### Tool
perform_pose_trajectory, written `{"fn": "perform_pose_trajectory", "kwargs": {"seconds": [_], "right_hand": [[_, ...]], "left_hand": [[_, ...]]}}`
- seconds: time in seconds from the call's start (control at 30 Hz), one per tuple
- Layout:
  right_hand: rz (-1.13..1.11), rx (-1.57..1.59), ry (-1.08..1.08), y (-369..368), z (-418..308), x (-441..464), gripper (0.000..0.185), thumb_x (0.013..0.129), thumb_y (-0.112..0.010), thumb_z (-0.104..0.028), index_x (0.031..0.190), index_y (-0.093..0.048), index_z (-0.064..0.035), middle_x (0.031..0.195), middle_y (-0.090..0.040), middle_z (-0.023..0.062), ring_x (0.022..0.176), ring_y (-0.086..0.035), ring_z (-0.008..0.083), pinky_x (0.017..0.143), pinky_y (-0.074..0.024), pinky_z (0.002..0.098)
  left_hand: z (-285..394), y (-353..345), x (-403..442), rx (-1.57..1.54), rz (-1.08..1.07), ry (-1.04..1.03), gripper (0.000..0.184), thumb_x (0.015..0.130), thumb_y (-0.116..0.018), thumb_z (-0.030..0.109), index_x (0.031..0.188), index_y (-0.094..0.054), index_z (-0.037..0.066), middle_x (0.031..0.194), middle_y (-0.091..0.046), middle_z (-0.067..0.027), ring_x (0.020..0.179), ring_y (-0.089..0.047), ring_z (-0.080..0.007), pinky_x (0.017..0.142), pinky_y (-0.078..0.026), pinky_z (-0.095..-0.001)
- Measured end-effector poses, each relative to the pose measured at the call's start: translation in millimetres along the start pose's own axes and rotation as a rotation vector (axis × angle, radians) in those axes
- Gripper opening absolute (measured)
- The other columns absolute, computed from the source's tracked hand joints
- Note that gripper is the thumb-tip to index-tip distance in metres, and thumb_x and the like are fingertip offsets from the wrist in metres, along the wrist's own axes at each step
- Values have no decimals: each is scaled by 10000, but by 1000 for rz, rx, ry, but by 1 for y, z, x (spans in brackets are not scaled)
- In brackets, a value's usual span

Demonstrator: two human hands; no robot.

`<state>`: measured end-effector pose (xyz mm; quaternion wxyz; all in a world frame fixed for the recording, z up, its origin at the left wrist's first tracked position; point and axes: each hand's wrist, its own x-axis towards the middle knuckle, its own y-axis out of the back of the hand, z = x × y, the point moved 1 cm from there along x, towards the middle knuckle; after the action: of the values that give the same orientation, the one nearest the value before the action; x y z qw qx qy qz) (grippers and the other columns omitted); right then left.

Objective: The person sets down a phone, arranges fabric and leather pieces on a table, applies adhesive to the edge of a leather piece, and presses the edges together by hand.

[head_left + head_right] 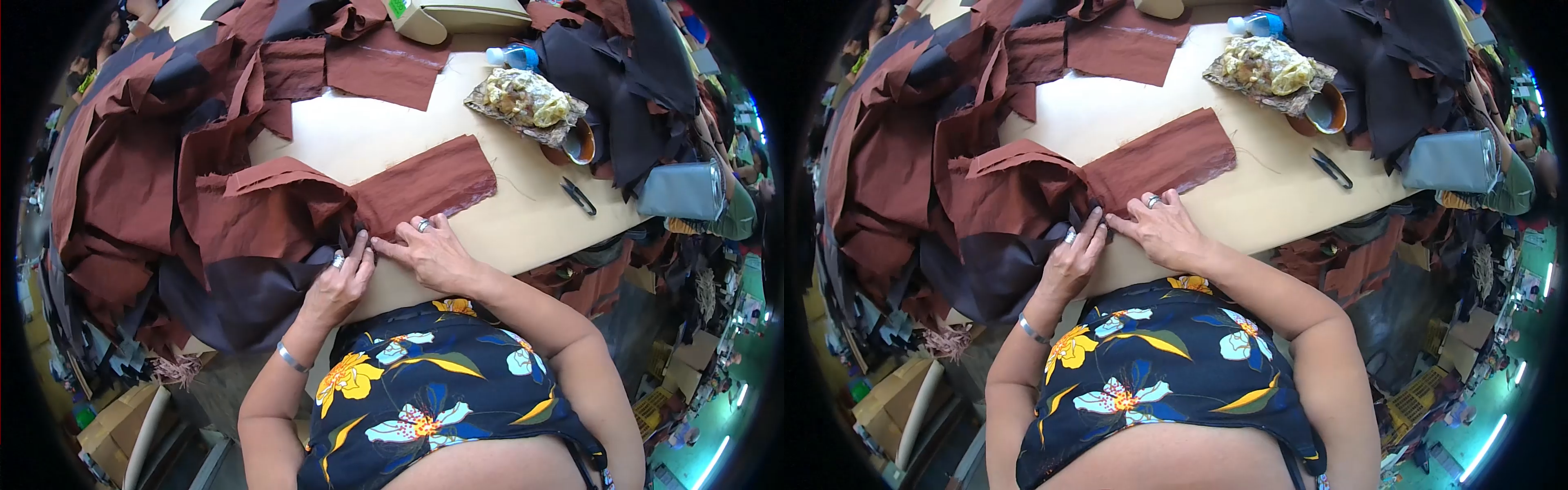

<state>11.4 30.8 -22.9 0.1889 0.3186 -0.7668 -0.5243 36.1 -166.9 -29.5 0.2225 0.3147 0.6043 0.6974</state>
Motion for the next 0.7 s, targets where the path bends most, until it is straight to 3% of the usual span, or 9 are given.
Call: {"fn": "perform_pose_trajectory", "kwargs": {"seconds": [0.13,0.33,0.37,0.47,0.57,0.6,0.63,0.67,0.7], "right_hand": [[-74,173,-101,25,7,-6,441,787,-493,-89,1224,-536,-126,924,-509,49,927,-509,200,752,-345,409],[77,-477,-441,10,34,-45,500,784,-496,-84,1277,-448,-20,938,-514,65,906,-525,207,831,-365,405],[112,-567,-421,1,31,-44,474,793,-485,-100,1245,-455,42,937,-512,72,881,-535,203,837,-386,402],[50,-614,-258,-2,5,-31,472,780,-503,-101,1247,-492,-33,945,-511,75,866,-546,195,831,-402,425],[102,-84,-85,14,12,-28,445,753,-514,-48,1191,-565,-111,933,-537,83,846,-558,217,799,-429,417],[184,49,-144,20,21,-29,460,726,-506,-6,1161,-588,-131,939,-555,84,855,-561,235,797,-434,409],[259,189,-194,27,34,-32,484,699,-499,36,1131,-611,-151,945,-574,85,864,-564,253,795,-439,401],[370,171,-254,44,42,-33,515,646,-454,100,1093,-623,-92,951,-598,97,886,-562,290,810,-438,390],[466,264,-322,51,50,-38,516,656,-448,85,1129,-581,-72,921,-566,108,916,-530,291,847,-399,397]], "left_hand": [[-1,0,0,-19,-17,4,309,781,-528,85,1073,-572,-7,1237,-530,-208,697,-623,-206,628,-535,-272],[-1,-2,0,-42,7,15,310,773,-541,71,1071,-566,-11,1236,-527,-214,699,-629,-227,612,-536,-267],[-1,-3,1,-48,9,18,305,778,-540,71,1071,-565,-11,1239,-526,-212,694,-631,-230,605,-536,-270],[0,-3,4,-76,15,23,291,793,-538,66,1073,-564,-11,1247,-521,-205,682,-637,-236,579,-535,-277],[2,8,3,-181,-32,73,276,812,-540,61,1078,-566,-10,1255,-519,-192,667,-643,-238,537,-532,-286],[3,19,-1,-219,-106,80,300,777,-578,52,1073,-574,-2,1244,-531,-172,744,-651,-245,592,-538,-278],[2,29,-2,-240,61,2,308,761,-588,33,1067,-580,0,1233,-541,-156,787,-651,-245,629,-537,-274],[-1,37,-6,-252,225,-74,318,745,-597,14,1062,-586,2,1221,-551,-141,830,-650,-245,666,-536,-271],[-4,37,-25,-332,202,-45,463,694,-679,104,1140,-560,59,1299,-481,-138,1089,-550,-309,879,-473,-430]]}}
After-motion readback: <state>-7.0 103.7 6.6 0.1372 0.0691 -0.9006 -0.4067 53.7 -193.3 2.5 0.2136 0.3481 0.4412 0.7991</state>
